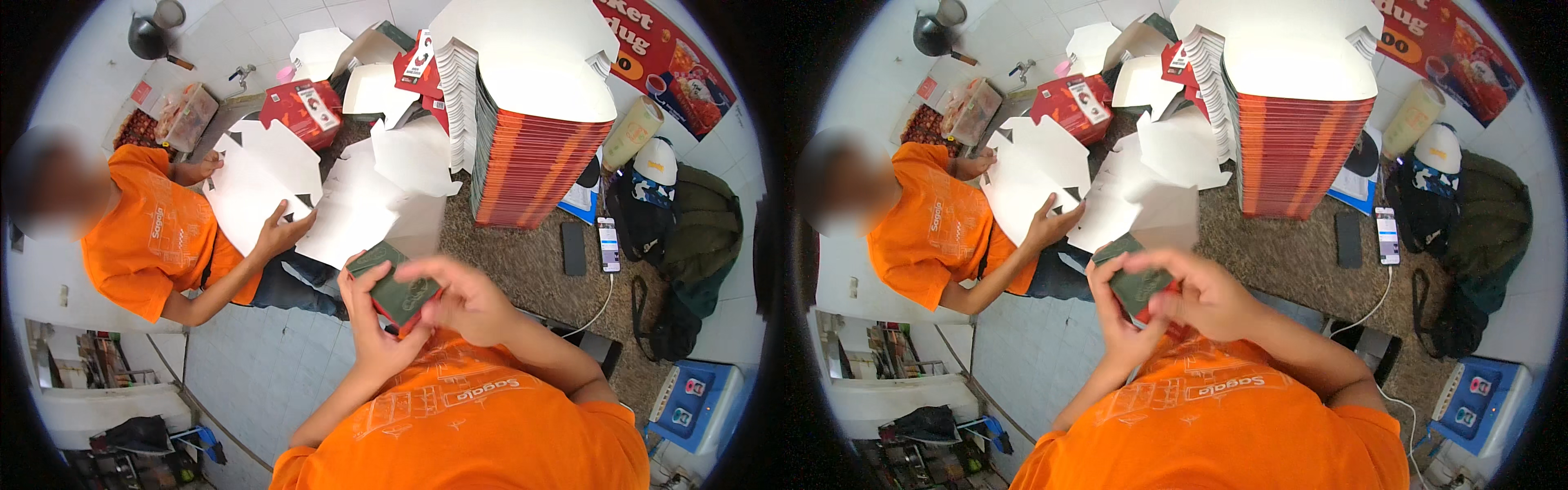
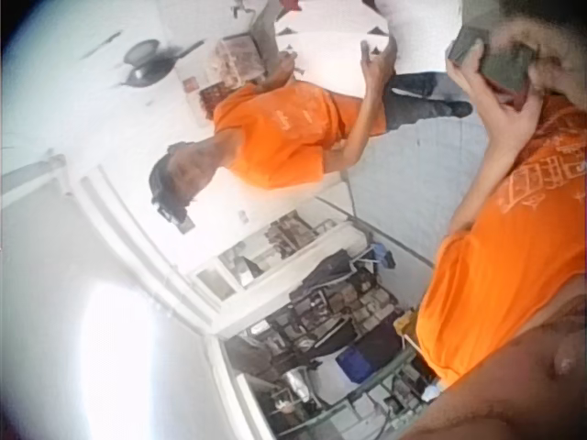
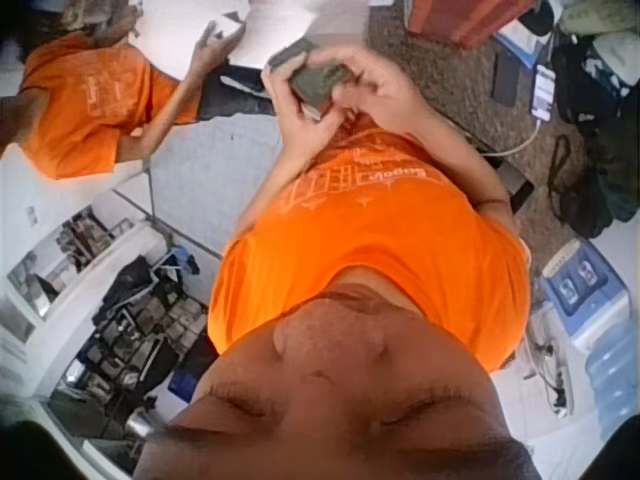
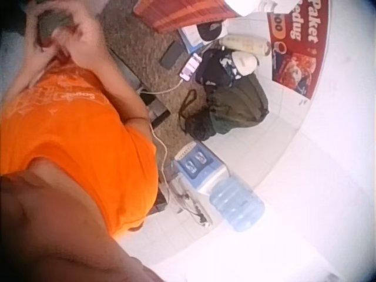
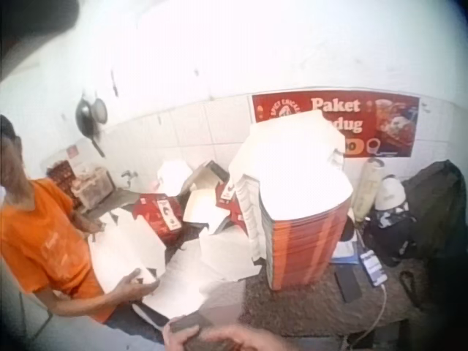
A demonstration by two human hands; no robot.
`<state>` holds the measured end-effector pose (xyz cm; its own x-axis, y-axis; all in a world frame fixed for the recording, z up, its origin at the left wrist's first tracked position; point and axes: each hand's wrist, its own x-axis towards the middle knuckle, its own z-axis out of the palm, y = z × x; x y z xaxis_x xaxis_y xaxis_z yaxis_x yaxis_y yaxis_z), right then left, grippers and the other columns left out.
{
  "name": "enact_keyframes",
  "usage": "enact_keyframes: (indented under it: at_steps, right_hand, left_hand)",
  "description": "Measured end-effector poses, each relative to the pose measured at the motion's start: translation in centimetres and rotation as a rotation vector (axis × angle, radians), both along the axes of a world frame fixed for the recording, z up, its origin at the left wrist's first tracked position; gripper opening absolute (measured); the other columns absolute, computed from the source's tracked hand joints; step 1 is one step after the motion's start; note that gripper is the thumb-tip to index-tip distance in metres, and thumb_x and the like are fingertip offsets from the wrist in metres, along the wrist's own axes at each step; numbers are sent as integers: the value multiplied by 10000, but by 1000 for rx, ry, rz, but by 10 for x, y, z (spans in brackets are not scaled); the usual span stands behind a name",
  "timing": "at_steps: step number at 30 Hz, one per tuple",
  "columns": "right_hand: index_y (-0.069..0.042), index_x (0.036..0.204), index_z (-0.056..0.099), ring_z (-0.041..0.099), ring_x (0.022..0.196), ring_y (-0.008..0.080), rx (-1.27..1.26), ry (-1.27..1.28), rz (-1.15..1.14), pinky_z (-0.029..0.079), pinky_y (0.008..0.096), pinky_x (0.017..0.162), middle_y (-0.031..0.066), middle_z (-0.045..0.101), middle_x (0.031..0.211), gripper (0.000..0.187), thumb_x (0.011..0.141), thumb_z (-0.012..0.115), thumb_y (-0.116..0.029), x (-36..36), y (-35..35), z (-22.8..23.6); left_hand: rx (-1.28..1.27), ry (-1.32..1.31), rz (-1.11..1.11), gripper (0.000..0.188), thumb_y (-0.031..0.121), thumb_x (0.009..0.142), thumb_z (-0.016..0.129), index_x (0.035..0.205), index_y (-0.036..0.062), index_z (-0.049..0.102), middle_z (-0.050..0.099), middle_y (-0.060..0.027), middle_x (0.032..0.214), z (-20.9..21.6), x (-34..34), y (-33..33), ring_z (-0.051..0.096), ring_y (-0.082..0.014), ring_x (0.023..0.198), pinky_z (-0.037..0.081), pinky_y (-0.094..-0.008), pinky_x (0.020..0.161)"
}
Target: The person folds flat cardboard pieces into small red and white boxes and stacks them on a counter. A coworker also folds boxes nearby. The person repeatedly picks up flat pieces, folds them into shape, and places them in a growing stack.
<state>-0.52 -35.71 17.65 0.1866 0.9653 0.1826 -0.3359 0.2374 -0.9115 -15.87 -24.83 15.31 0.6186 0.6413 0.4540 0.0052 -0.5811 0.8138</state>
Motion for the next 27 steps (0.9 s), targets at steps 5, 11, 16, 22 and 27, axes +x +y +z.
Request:
enact_keyframes:
  at_steps: [5,11,16,22,27]
  right_hand:
    - [-83,1141,789,687,827,298,388,-657,-345,518,367,776,119,712,976,254,895,819,-136,-2,3,-1]
    - [-52,1223,740,655,931,205,385,-417,-619,490,391,860,94,725,1043,329,957,761,-244,17,-10,40]
    - [5,1243,688,696,1077,209,28,-907,-823,536,373,933,118,753,1156,367,950,728,-214,97,-42,86]
    - [21,1277,678,724,1013,182,-115,-1263,-979,564,352,887,115,767,1139,352,980,702,-167,157,-43,172]
    - [8,1211,700,745,903,199,-145,-1032,-1104,570,346,827,135,782,1053,336,918,773,-138,221,-28,179]
  left_hand:
    - [-195,-72,-265,673,189,779,893,1291,83,469,442,-158,1326,18,2,5,490,-253,1292,431,-414,1091]
    - [-263,-500,-134,723,427,706,918,1286,190,559,487,-217,1359,73,9,9,538,-373,1249,439,-513,1047]
    - [183,-535,-768,688,403,745,915,1285,86,631,604,-113,1289,120,74,1,608,-279,1221,404,-471,1031]
    - [422,-641,-917,873,511,754,913,1415,50,574,431,-180,1557,153,151,-21,426,-340,1451,341,-548,1176]
    - [285,-634,-709,1475,515,600,1019,1650,20,109,203,-296,1663,129,218,67,273,-432,1556,259,-536,1266]
